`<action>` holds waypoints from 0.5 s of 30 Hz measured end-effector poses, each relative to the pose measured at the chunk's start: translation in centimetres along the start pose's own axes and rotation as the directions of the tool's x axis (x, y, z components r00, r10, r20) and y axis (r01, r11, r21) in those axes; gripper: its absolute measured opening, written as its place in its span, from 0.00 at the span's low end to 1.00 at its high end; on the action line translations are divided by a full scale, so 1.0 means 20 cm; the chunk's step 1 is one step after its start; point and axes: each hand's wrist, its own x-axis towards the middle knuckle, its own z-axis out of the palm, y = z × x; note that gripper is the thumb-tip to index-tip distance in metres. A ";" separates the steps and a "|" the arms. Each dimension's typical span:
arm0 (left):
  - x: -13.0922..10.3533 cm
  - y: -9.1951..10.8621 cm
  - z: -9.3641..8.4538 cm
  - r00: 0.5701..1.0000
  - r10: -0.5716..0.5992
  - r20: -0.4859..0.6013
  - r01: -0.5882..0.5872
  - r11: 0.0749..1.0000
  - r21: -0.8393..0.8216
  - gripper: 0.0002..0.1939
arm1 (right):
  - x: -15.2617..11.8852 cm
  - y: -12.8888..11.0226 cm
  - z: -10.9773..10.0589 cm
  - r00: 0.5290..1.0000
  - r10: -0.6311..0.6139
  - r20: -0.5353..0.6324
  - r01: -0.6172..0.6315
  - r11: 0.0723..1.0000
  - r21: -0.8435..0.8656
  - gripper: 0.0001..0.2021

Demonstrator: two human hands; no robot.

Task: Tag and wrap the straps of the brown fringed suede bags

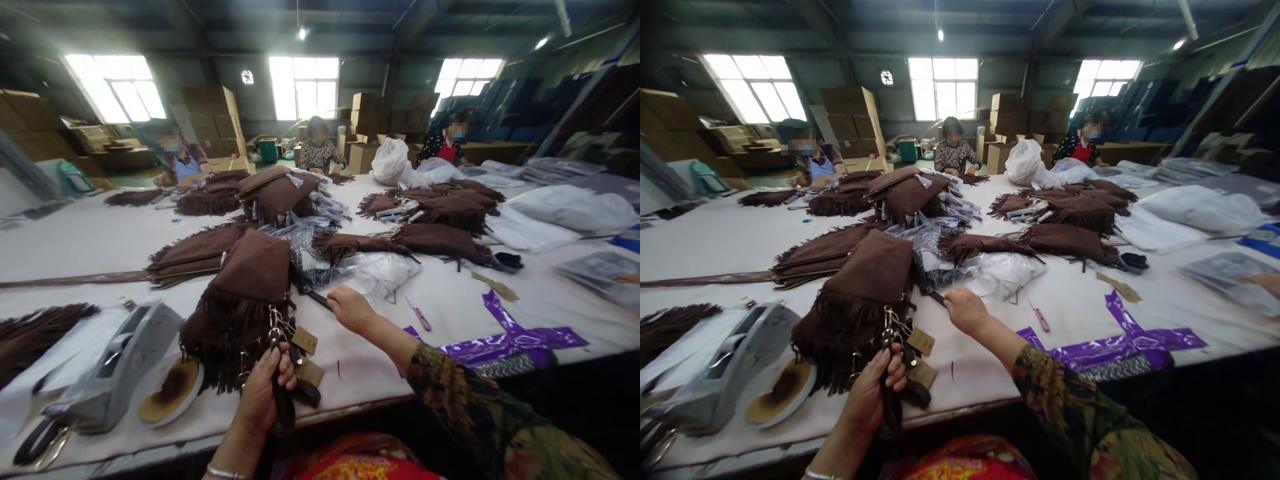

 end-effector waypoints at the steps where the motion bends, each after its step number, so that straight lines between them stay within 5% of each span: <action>1: 0.00 -0.01 0.00 1.000 -0.003 -0.002 0.003 1.000 0.004 0.14 | -0.02 0.03 -0.02 1.000 -0.001 -0.010 0.001 1.000 -0.026 0.08; 8: 0.04 0.01 -0.04 0.999 -0.044 -0.028 0.044 0.999 0.018 0.14 | -0.30 0.16 -0.19 0.994 0.083 -0.072 -0.089 0.993 -0.080 0.17; 11: 0.01 -0.01 0.00 0.999 -0.034 0.000 0.034 0.999 0.037 0.14 | -0.40 0.03 -0.13 1.000 0.029 -0.011 -0.030 0.999 -0.045 0.23; 15: -0.02 -0.04 0.03 0.998 -0.033 0.051 0.033 0.999 0.008 0.13 | -0.35 -0.32 0.04 0.936 -0.333 0.115 0.317 0.938 0.138 0.17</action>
